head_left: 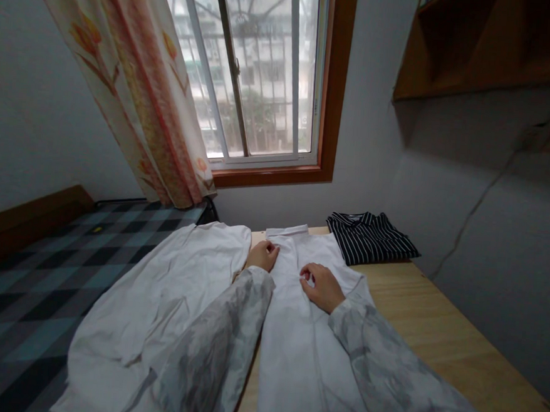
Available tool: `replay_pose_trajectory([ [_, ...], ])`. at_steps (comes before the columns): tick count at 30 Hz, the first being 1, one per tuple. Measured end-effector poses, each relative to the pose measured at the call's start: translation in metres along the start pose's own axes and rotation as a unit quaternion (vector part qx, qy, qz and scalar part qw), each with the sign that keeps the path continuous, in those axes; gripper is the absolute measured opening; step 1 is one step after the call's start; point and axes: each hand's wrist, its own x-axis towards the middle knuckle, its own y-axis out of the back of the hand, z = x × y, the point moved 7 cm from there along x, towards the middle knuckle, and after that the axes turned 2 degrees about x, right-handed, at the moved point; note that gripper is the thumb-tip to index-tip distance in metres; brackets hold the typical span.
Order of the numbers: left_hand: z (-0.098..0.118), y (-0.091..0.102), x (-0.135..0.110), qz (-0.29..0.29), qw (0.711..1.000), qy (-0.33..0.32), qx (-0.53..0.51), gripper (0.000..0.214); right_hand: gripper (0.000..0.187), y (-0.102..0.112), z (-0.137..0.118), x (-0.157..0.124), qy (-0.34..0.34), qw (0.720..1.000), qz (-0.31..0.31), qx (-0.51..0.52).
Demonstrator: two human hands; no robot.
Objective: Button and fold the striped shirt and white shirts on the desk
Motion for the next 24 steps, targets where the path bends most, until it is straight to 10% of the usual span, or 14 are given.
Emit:
replay_pose_trajectory([
  [16,-0.033,0.01,0.022,-0.062,0.992,0.11,0.02,0.022,0.028,-0.003,-0.01,-0.002,0.029,0.996,-0.048,0.073],
  [24,-0.026,0.007,0.028,0.003,0.987,0.162,-0.005,0.02,0.006,-0.009,0.0,-0.001,0.003,0.997,-0.053,0.052],
])
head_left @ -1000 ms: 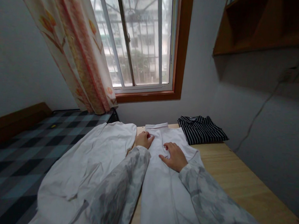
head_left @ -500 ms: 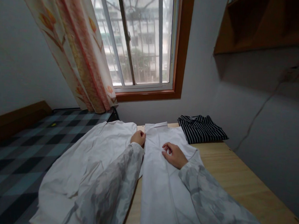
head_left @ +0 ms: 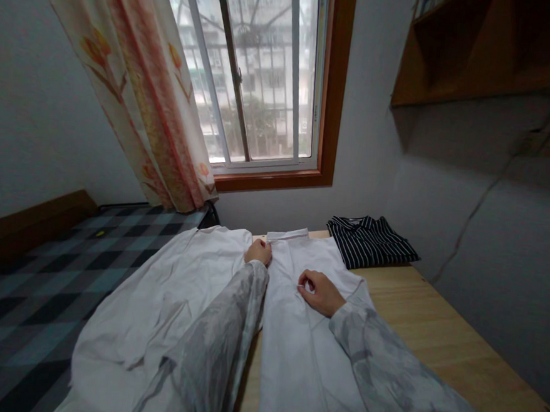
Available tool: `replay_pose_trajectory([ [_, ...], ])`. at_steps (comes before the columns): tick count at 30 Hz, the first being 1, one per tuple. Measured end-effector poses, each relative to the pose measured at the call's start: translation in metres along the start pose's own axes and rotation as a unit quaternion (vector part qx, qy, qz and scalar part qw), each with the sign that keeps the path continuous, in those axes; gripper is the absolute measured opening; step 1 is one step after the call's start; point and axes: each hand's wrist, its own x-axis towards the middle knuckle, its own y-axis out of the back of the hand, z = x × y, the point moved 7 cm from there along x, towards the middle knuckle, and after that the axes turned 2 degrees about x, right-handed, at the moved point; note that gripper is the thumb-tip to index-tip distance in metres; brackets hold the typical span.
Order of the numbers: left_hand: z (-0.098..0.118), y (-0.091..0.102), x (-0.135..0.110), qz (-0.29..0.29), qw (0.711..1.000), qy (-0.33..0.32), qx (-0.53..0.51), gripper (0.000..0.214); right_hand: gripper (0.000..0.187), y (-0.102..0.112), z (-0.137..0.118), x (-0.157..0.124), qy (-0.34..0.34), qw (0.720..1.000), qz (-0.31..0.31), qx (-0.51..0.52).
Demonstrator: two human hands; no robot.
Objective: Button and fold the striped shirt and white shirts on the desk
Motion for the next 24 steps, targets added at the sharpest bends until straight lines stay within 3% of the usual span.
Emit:
replay_pose_trajectory([
  [5,0.0,0.01,0.003,0.047,0.998,0.021,-0.04,0.015,0.007,0.001,-0.006,0.0,0.0,0.998,-0.016,0.055],
  [8,0.004,0.019,0.004,0.073,0.996,0.023,-0.055,0.02,0.017,0.002,-0.01,0.0,0.0,0.997,-0.027,0.078],
  [12,0.023,0.027,-0.015,0.097,0.992,-0.033,-0.069,0.028,0.016,0.006,-0.012,0.0,0.003,0.998,-0.005,0.066],
  [14,0.037,0.025,-0.039,0.067,0.988,-0.121,-0.064,0.024,0.008,0.011,-0.008,0.001,-0.008,0.998,0.03,0.047],
  [15,0.047,0.021,-0.057,0.031,0.978,-0.201,-0.048,0.023,0.004,0.013,-0.005,0.001,-0.019,0.998,0.049,0.04],
  [18,0.057,0.013,-0.122,-0.055,0.924,-0.38,-0.006,0.036,0.008,0.019,0.006,0.002,-0.056,0.993,0.089,0.044],
  [21,0.045,0.016,-0.173,-0.087,0.898,-0.432,0.005,0.063,0.011,0.019,0.011,0.002,-0.064,0.993,0.091,0.041],
  [24,0.03,0.017,-0.204,-0.116,0.887,-0.446,0.018,0.089,0.009,0.017,0.003,0.001,-0.016,0.997,0.077,0.01],
])
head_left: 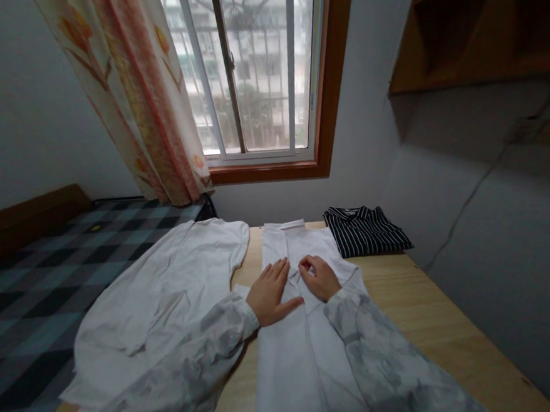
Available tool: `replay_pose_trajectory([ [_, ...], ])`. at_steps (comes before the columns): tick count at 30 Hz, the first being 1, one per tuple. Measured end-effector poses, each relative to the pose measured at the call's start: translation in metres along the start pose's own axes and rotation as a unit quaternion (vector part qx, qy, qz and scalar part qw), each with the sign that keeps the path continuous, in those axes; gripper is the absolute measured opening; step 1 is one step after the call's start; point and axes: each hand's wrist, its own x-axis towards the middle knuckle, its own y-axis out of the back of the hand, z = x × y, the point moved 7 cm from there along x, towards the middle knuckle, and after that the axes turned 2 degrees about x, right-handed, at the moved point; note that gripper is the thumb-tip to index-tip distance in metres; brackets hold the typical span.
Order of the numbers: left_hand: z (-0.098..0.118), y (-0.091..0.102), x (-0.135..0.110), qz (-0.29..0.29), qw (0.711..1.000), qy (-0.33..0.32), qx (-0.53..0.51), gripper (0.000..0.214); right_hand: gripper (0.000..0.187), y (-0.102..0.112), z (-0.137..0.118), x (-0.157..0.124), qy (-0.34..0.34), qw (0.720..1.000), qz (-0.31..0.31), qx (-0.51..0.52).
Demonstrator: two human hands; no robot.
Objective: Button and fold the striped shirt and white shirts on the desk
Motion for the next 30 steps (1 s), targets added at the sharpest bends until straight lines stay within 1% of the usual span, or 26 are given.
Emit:
replay_pose_trajectory([
  [1,0.004,-0.002,-0.007,-0.012,1.0,-0.009,-0.002,0.095,0.008,-0.001,-0.004,0.0,0.02,1.0,-0.006,-0.011],
  [3,0.008,-0.006,-0.016,-0.029,0.999,-0.024,-0.005,0.098,0.008,-0.004,-0.012,-0.002,0.05,0.998,-0.021,-0.034],
  [6,0.007,-0.009,-0.02,-0.04,0.999,-0.022,0.005,0.1,0.008,-0.007,-0.017,-0.004,0.07,0.994,-0.049,-0.065],
  [8,0.004,-0.011,-0.02,-0.046,0.999,-0.019,0.012,0.102,0.017,-0.007,-0.016,-0.008,0.083,0.991,-0.076,-0.076],
  [10,0.0,-0.011,-0.019,-0.053,0.998,-0.019,0.014,0.103,0.031,-0.003,-0.011,-0.016,0.093,0.986,-0.106,-0.089],
  [12,-0.006,-0.01,-0.017,-0.062,0.998,-0.019,0.015,0.103,0.043,0.008,-0.002,-0.026,0.093,0.981,-0.126,-0.112],
  [14,-0.016,-0.008,-0.014,-0.074,0.997,-0.016,0.02,0.103,0.049,0.026,0.009,-0.037,0.085,0.977,-0.133,-0.141],
  [18,-0.035,-0.002,-0.006,-0.103,0.994,-0.015,0.024,0.102,0.052,0.061,0.03,-0.057,0.056,0.972,-0.133,-0.184],
  [20,-0.04,0.001,-0.003,-0.116,0.993,-0.014,0.022,0.098,0.051,0.073,0.037,-0.062,0.044,0.972,-0.133,-0.188],
  [21,-0.041,0.004,-0.004,-0.112,0.993,-0.009,0.024,0.093,0.049,0.077,0.039,-0.063,0.04,0.973,-0.131,-0.186],
  [23,-0.043,0.017,-0.008,-0.077,0.996,0.022,0.043,0.082,0.044,0.084,0.041,-0.057,0.034,0.975,-0.124,-0.181],
  [25,-0.045,0.035,-0.019,-0.031,0.993,0.082,0.079,0.067,0.04,0.09,0.039,-0.041,0.035,0.977,-0.106,-0.179],
  [26,-0.047,0.044,-0.027,-0.018,0.988,0.119,0.097,0.059,0.039,0.092,0.037,-0.028,0.039,0.979,-0.092,-0.18],
  [28,-0.049,0.058,-0.043,-0.021,0.975,0.187,0.119,0.047,0.036,0.097,0.035,0.005,0.051,0.979,-0.059,-0.191],
  [30,-0.047,0.066,-0.057,-0.046,0.964,0.231,0.127,0.047,0.035,0.096,0.038,0.044,0.043,0.974,-0.04,-0.219],
])
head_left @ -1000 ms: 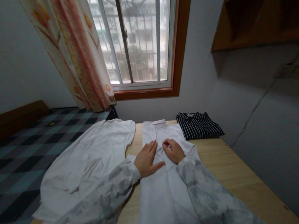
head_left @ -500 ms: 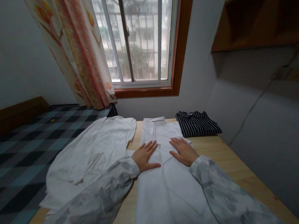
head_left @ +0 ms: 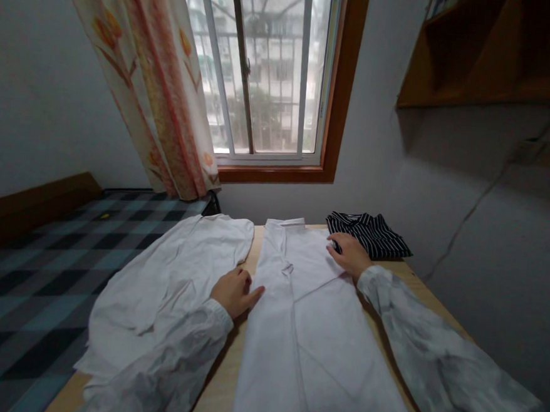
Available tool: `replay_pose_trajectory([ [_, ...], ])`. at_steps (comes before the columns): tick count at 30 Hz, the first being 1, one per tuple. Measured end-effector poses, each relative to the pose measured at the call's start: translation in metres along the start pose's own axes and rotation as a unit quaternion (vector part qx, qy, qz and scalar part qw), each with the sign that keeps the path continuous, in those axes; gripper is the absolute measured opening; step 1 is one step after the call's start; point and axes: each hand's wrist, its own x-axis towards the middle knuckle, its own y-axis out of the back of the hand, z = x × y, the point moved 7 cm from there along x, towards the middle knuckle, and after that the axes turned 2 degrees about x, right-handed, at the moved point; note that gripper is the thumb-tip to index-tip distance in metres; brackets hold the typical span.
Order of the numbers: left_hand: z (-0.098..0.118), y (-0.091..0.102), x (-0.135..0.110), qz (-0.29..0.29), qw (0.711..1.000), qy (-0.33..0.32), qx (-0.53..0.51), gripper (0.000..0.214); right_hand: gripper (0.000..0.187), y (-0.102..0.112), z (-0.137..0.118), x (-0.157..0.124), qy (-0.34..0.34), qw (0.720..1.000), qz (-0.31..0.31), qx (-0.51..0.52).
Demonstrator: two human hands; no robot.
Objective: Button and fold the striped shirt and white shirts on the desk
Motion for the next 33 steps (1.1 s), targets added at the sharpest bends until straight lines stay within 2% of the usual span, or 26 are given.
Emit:
replay_pose_trajectory([
  [3,0.001,0.003,-0.016,-0.028,0.999,0.022,0.009,0.052,0.047,-0.023,0.019,0.054,-0.075,0.992,-0.077,-0.059],
  [5,0.006,0.001,-0.025,-0.037,0.999,0.018,0.004,0.055,0.054,-0.041,0.03,0.082,-0.109,0.986,-0.105,-0.067],
  [8,0.014,-0.004,-0.036,-0.053,0.999,0.005,-0.012,0.058,0.062,-0.069,0.044,0.106,-0.146,0.978,-0.135,-0.065],
  [11,0.017,-0.004,-0.046,-0.05,0.998,0.007,-0.048,0.055,0.071,-0.094,0.056,0.118,-0.181,0.969,-0.157,-0.054],
  [16,0.019,-0.003,-0.059,0.004,0.995,0.009,-0.096,0.049,0.069,-0.123,0.073,0.129,-0.237,0.956,-0.174,-0.002],
  [19,0.022,-0.004,-0.07,0.073,0.986,-0.015,-0.15,0.042,0.063,-0.13,0.076,0.136,-0.251,0.952,-0.171,0.035],
  [22,0.022,0.0,-0.086,0.146,0.973,-0.03,-0.174,0.045,0.059,-0.135,0.074,0.143,-0.252,0.95,-0.167,0.075],
  [24,0.021,0.003,-0.097,0.163,0.972,-0.018,-0.17,0.041,0.057,-0.138,0.071,0.146,-0.253,0.948,-0.166,0.101],
  [26,0.02,0.005,-0.105,0.147,0.975,0.005,-0.168,0.032,0.055,-0.14,0.069,0.149,-0.258,0.945,-0.16,0.123],
  [28,0.021,0.004,-0.109,0.106,0.98,0.031,-0.166,0.026,0.052,-0.142,0.067,0.151,-0.266,0.942,-0.148,0.143],
  [33,0.03,-0.007,-0.113,-0.011,0.987,0.055,-0.149,0.042,0.041,-0.147,0.06,0.151,-0.284,0.931,-0.121,0.194],
])
